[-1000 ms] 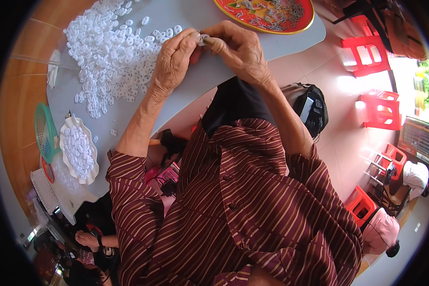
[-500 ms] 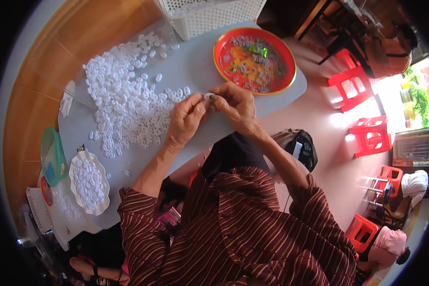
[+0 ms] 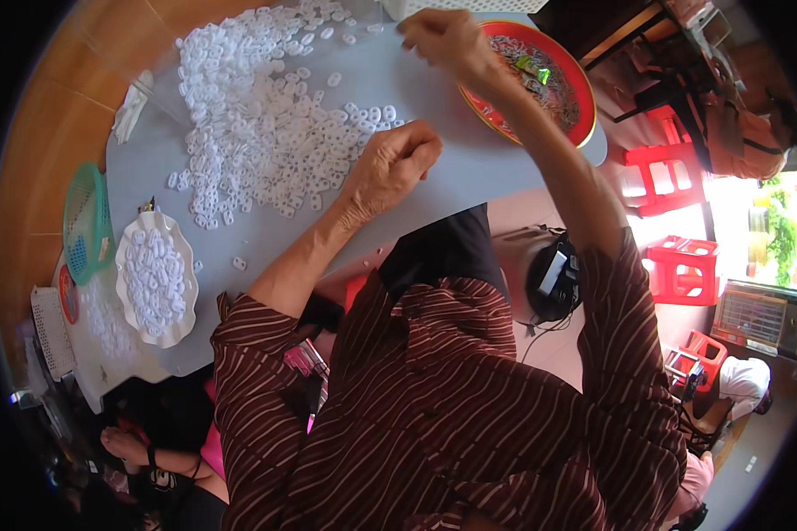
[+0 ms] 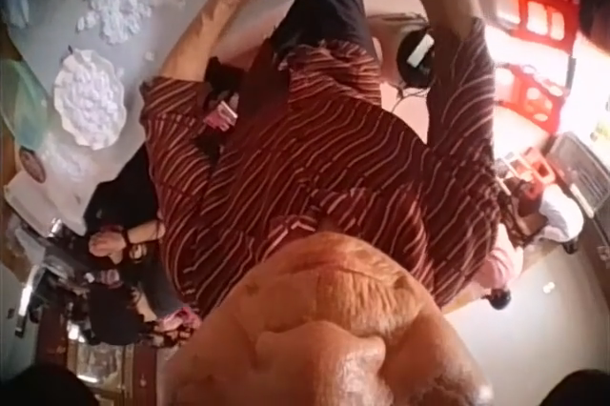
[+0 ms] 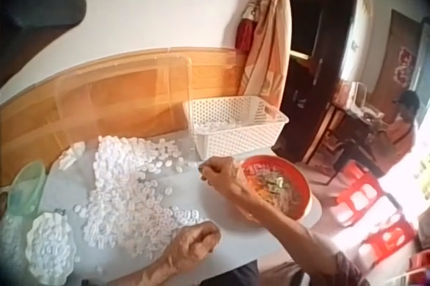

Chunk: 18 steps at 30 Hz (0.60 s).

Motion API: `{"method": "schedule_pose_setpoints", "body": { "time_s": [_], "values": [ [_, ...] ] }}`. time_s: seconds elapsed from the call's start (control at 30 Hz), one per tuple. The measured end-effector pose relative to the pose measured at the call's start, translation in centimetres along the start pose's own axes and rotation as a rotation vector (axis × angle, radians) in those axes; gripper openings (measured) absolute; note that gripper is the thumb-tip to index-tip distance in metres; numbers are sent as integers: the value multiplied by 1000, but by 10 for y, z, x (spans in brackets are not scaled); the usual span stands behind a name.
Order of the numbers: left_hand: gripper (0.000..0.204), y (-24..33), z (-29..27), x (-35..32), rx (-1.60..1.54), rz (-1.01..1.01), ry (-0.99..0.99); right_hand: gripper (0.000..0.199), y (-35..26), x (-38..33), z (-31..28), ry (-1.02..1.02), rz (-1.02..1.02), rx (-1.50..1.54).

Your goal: Manually assembling small white plastic rings with grey fasteners.

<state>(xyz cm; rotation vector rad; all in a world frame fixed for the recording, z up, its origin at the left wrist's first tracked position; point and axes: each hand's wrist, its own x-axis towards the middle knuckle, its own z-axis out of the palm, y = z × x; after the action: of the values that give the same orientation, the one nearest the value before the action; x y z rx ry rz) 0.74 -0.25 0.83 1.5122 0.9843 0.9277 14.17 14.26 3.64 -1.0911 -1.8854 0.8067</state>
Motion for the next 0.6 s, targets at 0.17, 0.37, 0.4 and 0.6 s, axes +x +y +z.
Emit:
{"method": "schedule_pose_setpoints", "body": {
  "time_s": [0.17,0.37,0.4,0.6],
  "values": [
    [17,-2,3,1,8,34,-3,16,-10,-10,47,-126,-357,-187],
    [15,-1,4,1,19,25,-5,10,-22,-3,59,-473,-389,-376],
    [15,-3,4,1,-4,1,-21,10,-28,-8,56,-477,-383,-377],
    [15,-10,2,-2,-89,58,-43,8,-65,-17,51,-509,-189,-922]
  ]
}}
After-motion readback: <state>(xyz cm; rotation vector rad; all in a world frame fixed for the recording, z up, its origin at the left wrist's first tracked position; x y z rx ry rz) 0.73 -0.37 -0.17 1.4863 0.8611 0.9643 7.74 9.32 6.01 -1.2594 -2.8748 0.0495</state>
